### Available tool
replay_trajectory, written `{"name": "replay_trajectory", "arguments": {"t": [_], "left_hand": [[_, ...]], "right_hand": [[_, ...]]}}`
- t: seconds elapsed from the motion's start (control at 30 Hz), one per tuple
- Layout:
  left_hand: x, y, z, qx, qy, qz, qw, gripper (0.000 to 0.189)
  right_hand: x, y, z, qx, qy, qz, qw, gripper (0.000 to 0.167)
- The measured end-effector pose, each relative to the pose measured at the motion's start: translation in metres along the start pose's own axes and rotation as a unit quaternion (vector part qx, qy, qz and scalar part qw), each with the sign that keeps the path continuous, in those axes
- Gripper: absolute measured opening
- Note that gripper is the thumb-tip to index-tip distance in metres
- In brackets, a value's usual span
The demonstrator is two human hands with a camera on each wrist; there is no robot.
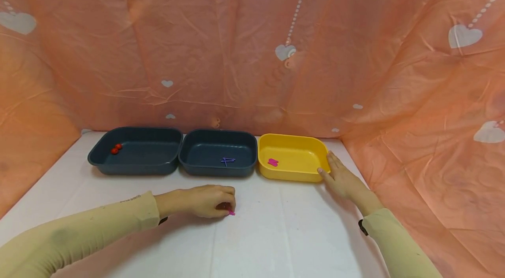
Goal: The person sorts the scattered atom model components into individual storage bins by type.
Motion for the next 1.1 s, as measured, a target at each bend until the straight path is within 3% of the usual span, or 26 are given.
{"name": "replay_trajectory", "arguments": {"t": [0.3,0.6,0.9,1.1], "left_hand": [[0.001,0.001,0.001,0.003,0.041,-0.008,0.9991,0.004],[-0.002,-0.003,0.000,0.005,0.044,-0.020,0.9988,0.005],[-0.011,-0.015,-0.004,0.037,0.036,-0.059,0.9970,0.006],[-0.015,-0.027,-0.003,0.046,0.054,-0.086,0.9938,0.007]], "right_hand": [[0.000,0.000,0.000,-0.001,-0.002,0.002,1.0000,0.084],[0.001,0.000,-0.001,0.000,-0.001,0.001,1.0000,0.084],[0.002,-0.001,-0.003,0.002,0.001,0.001,1.0000,0.084],[0.001,-0.001,-0.001,0.004,0.000,0.003,1.0000,0.084]]}}
Point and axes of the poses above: each hand's wrist, its own y-axis away from the middle knuckle, its own x-axis out of the palm, z = x × y, the point moved 5 cm from there along -y, towards the middle knuckle, and after that the axes turned 9 degrees about x, right-handed, at the moved point
